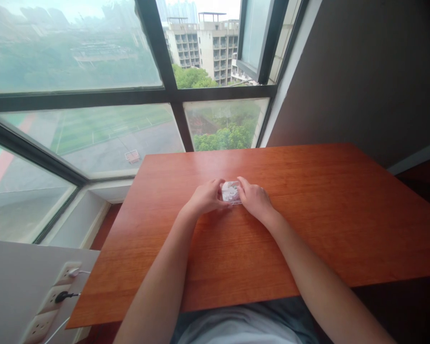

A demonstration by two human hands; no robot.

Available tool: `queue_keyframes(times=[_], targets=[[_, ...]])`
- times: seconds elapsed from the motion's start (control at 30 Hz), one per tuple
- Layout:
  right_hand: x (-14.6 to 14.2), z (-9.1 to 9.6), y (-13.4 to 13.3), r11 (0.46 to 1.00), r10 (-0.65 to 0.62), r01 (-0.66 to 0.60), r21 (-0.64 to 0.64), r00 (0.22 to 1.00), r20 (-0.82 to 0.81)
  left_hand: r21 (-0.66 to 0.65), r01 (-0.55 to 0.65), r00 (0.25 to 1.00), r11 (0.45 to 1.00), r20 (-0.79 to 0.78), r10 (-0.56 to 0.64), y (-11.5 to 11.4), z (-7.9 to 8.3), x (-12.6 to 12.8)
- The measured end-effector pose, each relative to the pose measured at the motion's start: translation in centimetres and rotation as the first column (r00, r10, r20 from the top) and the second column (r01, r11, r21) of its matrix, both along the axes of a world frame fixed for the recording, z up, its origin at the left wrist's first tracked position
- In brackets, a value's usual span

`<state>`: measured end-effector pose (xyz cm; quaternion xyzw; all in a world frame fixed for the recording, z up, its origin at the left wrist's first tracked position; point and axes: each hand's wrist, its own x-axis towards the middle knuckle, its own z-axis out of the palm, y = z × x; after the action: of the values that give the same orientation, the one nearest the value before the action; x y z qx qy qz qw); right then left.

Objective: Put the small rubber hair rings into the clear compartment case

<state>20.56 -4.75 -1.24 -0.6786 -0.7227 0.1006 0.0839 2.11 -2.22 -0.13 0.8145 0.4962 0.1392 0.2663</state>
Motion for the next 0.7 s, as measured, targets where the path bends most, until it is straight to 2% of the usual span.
queue_keyframes(times=[0.17,0.3,0.4,0.57,0.7], targets=[[-0.2,0.1,-0.4,0.998,0.036,-0.036,0.042,0.999,0.001,0.056,-0.008,0.998,0.998,-0.061,0.011,-0.1,-0.1,0.3],[-0.8,0.4,-1.0,0.996,0.001,-0.002,0.087,1.000,0.014,0.108,-0.011,0.998,0.994,-0.058,0.018,-0.2,-0.4,0.7],[-0.9,0.4,-1.1,0.991,-0.002,0.001,0.132,1.000,0.007,0.095,-0.025,1.000,0.995,0.013,0.024,-0.3,-1.0,1.1],[-0.2,0.1,-0.8,0.989,-0.011,0.013,0.148,1.000,-0.011,-0.029,0.070,0.971,0.997,0.229,-0.061,-0.3,-1.6,1.3],[-0.2,0.2,-0.7,0.989,-0.020,0.023,0.146,1.000,-0.018,-0.059,0.055,0.962,0.997,0.271,-0.037,-0.1,-1.9,1.0]])
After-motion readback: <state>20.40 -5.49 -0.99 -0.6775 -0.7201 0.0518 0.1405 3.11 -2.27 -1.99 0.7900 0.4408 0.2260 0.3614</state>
